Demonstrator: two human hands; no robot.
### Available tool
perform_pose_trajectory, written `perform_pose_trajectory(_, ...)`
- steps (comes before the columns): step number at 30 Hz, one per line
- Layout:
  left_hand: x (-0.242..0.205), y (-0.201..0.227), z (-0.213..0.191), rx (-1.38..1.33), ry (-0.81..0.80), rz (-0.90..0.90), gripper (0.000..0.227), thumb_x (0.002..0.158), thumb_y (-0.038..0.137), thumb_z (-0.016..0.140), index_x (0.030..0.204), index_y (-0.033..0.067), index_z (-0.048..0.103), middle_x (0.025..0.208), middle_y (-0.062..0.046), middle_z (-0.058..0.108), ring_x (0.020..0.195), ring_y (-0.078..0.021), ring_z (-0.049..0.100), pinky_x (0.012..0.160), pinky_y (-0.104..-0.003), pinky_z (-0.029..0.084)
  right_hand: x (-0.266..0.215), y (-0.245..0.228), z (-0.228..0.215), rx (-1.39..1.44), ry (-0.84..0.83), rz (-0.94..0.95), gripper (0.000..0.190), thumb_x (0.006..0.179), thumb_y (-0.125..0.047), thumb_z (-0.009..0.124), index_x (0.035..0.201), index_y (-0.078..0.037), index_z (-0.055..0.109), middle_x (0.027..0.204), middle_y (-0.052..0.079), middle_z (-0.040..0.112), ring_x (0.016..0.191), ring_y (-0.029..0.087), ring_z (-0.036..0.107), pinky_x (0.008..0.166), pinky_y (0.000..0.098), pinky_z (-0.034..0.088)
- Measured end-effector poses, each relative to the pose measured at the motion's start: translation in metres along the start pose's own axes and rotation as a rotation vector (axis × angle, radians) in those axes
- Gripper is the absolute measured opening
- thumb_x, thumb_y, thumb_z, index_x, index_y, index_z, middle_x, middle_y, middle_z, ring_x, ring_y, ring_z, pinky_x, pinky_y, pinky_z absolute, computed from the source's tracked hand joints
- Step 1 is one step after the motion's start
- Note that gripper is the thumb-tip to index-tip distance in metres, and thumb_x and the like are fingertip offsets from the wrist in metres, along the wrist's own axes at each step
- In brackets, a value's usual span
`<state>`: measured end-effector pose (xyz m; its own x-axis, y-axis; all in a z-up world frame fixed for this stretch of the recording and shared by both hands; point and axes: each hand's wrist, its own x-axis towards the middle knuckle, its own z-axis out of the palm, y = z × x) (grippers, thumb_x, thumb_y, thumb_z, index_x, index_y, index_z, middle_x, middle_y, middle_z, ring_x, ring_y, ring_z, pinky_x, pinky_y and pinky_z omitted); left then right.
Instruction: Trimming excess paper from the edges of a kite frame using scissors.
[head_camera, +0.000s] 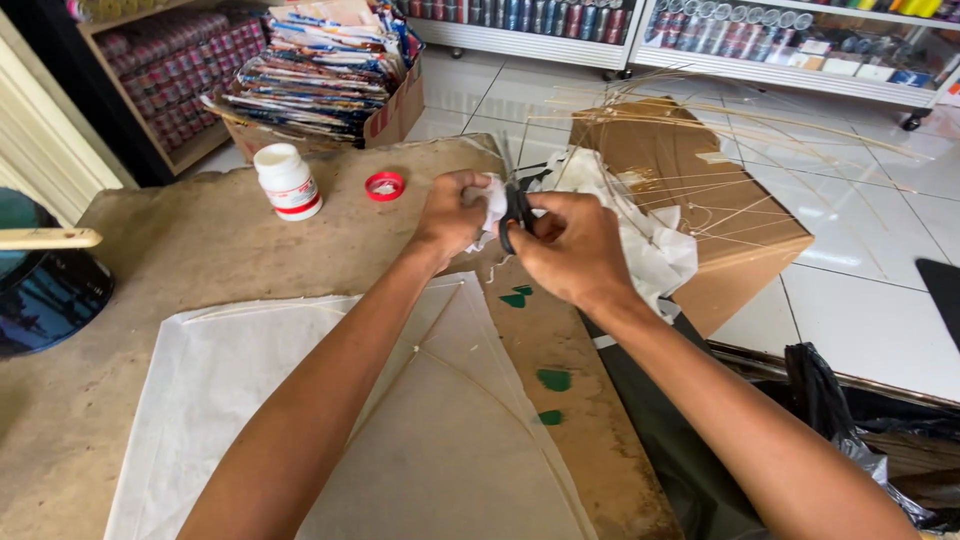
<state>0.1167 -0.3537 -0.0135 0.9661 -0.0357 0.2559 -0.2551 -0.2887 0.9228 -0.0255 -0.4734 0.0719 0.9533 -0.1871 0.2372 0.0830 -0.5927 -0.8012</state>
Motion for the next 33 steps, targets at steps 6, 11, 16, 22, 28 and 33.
perform_pose_trajectory(6,0.024,-0.025,0.025,0.09,0.142,-0.122,0.026,0.062,0.019,0.085,0.079,0.0188,0.065,0.079,-0.004,0.072,0.087,-0.0243,0.074,0.073,-0.038,0.057,0.001,-0.002,-0.003,-0.026,0.039,-0.027,0.037,0.074,-0.036,0.082,0.107,-0.018,0.078,0.067,0.003,0.068,0.065,0.019,0.07,0.066,0.0336,0.057)
perform_pose_trajectory(11,0.012,-0.012,0.04,0.116,0.018,-0.059,0.008,0.067,0.015,0.072,0.07,0.0213,0.075,0.07,-0.003,0.073,0.076,-0.0247,0.075,0.068,-0.038,0.057,0.001,0.002,0.0,-0.068,0.021,-0.02,0.038,0.074,-0.034,0.08,0.107,-0.014,0.078,0.069,0.006,0.069,0.069,0.022,0.07,0.067,0.0371,0.057)
perform_pose_trajectory(16,0.006,-0.008,0.041,0.095,-0.165,0.08,0.012,0.071,0.02,0.068,0.075,0.017,0.078,0.075,-0.009,0.075,0.082,-0.033,0.075,0.07,-0.043,0.057,0.006,0.011,-0.003,-0.103,0.017,-0.043,0.04,0.076,-0.033,0.079,0.108,-0.009,0.077,0.067,0.007,0.07,0.071,0.029,0.072,0.066,0.0412,0.059)
perform_pose_trajectory(22,0.011,-0.017,0.043,0.036,-0.23,0.233,0.027,0.069,0.015,0.071,0.094,0.0056,0.076,0.09,-0.019,0.076,0.095,-0.0397,0.073,0.079,-0.048,0.057,0.004,0.005,-0.013,-0.159,0.04,-0.029,0.036,0.075,-0.03,0.076,0.103,-0.009,0.077,0.065,0.005,0.069,0.072,0.029,0.072,0.065,0.0429,0.058)
perform_pose_trajectory(28,0.003,-0.003,0.047,-0.016,-0.23,0.299,0.002,0.066,0.009,0.063,0.068,0.0083,0.064,0.061,-0.008,0.066,0.07,-0.017,0.064,0.06,-0.032,0.052,0.007,0.001,-0.025,-0.132,0.009,0.003,0.031,0.074,-0.027,0.075,0.096,-0.006,0.077,0.059,0.005,0.067,0.061,0.023,0.07,0.059,0.0388,0.058)
perform_pose_trajectory(33,-0.013,0.015,0.047,0.071,-0.289,0.392,0.016,0.069,0.005,0.06,0.075,-0.0087,0.065,0.062,-0.029,0.062,0.072,-0.0206,0.06,0.058,-0.038,0.049,0.011,0.004,-0.029,-0.109,0.047,-0.026,0.028,0.073,-0.028,0.076,0.092,-0.009,0.078,0.057,0.003,0.068,0.058,0.021,0.071,0.056,0.0353,0.058)
